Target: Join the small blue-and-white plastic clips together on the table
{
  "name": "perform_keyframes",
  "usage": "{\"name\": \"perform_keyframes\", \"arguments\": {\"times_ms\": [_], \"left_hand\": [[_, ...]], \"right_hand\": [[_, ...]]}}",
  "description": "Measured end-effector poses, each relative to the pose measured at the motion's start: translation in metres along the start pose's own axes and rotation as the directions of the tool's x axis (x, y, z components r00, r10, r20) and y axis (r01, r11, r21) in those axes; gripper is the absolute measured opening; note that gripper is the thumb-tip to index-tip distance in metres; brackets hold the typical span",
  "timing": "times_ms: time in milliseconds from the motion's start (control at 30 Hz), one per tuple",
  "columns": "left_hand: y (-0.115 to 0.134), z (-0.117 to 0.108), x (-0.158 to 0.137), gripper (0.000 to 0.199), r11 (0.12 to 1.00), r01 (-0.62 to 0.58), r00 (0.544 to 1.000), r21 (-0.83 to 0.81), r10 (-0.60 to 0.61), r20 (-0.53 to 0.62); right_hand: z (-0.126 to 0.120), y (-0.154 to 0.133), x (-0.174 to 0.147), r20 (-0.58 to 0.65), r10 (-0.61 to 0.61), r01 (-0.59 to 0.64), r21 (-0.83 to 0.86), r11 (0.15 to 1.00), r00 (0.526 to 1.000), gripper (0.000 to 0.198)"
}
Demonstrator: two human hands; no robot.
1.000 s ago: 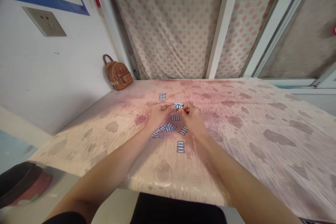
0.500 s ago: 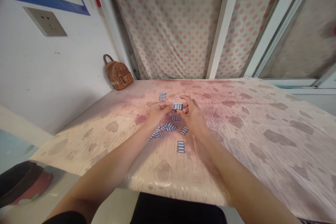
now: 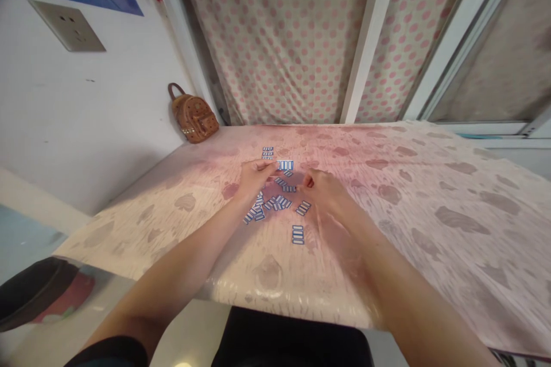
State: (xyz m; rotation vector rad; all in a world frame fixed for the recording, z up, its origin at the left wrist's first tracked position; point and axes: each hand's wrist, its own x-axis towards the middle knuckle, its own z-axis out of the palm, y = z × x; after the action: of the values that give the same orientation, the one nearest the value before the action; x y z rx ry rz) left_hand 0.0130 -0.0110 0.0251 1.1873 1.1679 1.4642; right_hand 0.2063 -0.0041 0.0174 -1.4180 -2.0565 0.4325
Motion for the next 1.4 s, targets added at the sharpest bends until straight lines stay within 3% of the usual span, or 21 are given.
{"name": "perform_keyframes", "arguments": {"times_ms": [100,233,567,867,1000,1067,1133,1200,1400], "left_hand": [[-0.002,-0.001,0.003,0.011,1.0,0.015,1.0,-0.014,-0.016,-0.02],[-0.003,-0.001,0.004,0.008,1.0,0.018,0.999,-0.014,-0.019,-0.027],[-0.004,-0.001,0.004,0.008,0.999,0.028,0.999,0.034,-0.027,-0.019],[-0.001,-0.001,0.003,0.009,0.999,0.032,0.999,0.025,-0.031,-0.017],[-0.003,-0.001,0.005,0.009,1.0,0.021,1.0,-0.012,-0.021,-0.018],[-0.004,0.0,0.005,0.008,0.999,0.017,1.0,-0.027,-0.018,-0.013],[-0.005,0.002,0.006,0.008,0.999,0.012,1.0,-0.044,-0.013,-0.004],[-0.007,0.004,0.005,0.008,0.998,0.002,1.0,-0.062,-0.002,0.012],[-0.01,0.012,0.0,0.005,0.994,0.004,0.998,-0.107,0.003,0.069]], "right_hand": [[0.001,0.006,-0.003,0.178,-0.033,0.05,-0.093,0.994,0.983,0.021],[0.001,0.003,-0.008,0.28,-0.007,0.053,-0.156,0.986,0.96,0.026],[0.002,0.002,-0.009,0.288,-0.037,0.078,-0.131,0.988,0.957,0.013],[-0.001,-0.007,-0.012,0.367,0.062,0.0,-0.166,0.986,0.928,0.008],[-0.003,-0.005,-0.009,0.389,0.02,-0.004,-0.041,0.999,0.921,0.012],[-0.004,-0.005,-0.006,0.325,-0.022,-0.011,0.099,0.995,0.945,0.009],[-0.004,-0.006,-0.003,0.184,-0.048,0.004,0.232,0.973,0.982,0.003],[-0.005,-0.009,-0.001,0.024,-0.041,0.031,0.302,0.953,0.999,0.01],[-0.002,-0.021,-0.006,-0.232,0.035,0.044,0.325,0.945,0.972,0.018]]}}
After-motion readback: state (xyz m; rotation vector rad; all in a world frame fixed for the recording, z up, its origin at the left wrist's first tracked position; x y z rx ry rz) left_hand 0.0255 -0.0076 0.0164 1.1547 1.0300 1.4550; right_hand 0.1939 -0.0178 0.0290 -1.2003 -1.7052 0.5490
